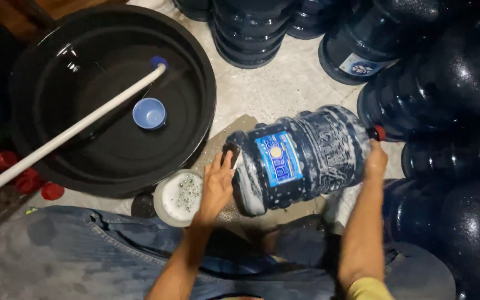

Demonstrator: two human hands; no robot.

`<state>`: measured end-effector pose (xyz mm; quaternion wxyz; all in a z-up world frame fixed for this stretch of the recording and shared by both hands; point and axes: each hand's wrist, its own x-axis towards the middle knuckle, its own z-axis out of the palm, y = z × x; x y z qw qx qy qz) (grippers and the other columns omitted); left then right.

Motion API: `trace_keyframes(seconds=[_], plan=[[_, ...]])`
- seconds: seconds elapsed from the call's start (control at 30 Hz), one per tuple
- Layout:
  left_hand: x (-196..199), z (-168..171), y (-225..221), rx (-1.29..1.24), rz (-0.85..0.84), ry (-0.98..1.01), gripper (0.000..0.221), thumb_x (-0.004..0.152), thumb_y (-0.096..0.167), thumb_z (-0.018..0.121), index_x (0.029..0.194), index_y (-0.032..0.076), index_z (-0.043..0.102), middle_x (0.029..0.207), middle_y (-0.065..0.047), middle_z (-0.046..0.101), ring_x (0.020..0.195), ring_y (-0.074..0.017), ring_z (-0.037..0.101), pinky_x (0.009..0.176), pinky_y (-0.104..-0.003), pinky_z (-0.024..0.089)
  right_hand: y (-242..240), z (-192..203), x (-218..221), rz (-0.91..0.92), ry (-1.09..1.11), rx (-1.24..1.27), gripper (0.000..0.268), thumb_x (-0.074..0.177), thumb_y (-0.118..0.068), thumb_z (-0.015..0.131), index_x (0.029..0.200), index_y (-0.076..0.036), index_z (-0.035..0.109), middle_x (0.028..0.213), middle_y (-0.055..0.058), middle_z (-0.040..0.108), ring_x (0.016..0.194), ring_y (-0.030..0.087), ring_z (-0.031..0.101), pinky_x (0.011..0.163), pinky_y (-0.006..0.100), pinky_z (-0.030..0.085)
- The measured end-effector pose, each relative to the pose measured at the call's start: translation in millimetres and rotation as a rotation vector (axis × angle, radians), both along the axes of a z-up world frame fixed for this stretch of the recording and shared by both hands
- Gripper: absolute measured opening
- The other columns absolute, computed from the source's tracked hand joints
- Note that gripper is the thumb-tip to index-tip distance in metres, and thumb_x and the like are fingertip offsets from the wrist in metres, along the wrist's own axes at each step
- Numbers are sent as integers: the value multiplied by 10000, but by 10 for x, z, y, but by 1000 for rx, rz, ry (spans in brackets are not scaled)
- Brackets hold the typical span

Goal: Cleaning and rinsing large plastic water jugs manually using soap and water

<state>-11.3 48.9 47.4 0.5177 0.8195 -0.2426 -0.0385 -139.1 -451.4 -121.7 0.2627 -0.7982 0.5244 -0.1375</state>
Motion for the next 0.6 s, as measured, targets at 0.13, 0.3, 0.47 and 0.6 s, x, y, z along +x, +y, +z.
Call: trace_keyframes(seconds=[0.13, 0.3, 0.47, 0.6], plan=[[109, 3, -91, 21, 35, -42, 433, 837, 30, 594, 1269, 49, 575, 1257, -234, 549, 969, -421, 548, 880, -467, 420, 1642, 1127, 618, -107, -145, -541, 480, 744, -341, 698, 1177, -154, 610, 1143, 170, 578, 1029, 405, 573, 842, 575, 413], [368, 65, -135, 2, 27, 6, 371, 832, 96, 657, 1201, 81, 637, 1176, -274, 590, 985, -451, 574, 871, -460, 437, 3153, 1608, 869, 93, -94, -309, 612, 815, -359, 631, 1347, -96, 483, 1448, 245, 319, 1331, 489, 222, 1043, 670, 90], [108, -306, -236, -95, -92, -101, 270, 873, 176, 609, 1119, 102, 691, 1173, -223, 620, 1025, -353, 591, 918, -383, 463, 3211, 1428, 599, 187, -155, -419, 665, 821, -419, 594, 1402, -136, 433, 1457, 174, 335, 1339, 427, 227, 1062, 563, 87], [744, -953, -480, -31, 121, -86, 264, 861, 184, 647, 1121, 146, 670, 1148, -65, 643, 1036, -273, 617, 918, -375, 484, 3192, 1328, 419, 254, -199, -434, 647, 848, -452, 565, 1397, -132, 440, 1455, 152, 321, 1348, 391, 207, 1067, 545, 87]])
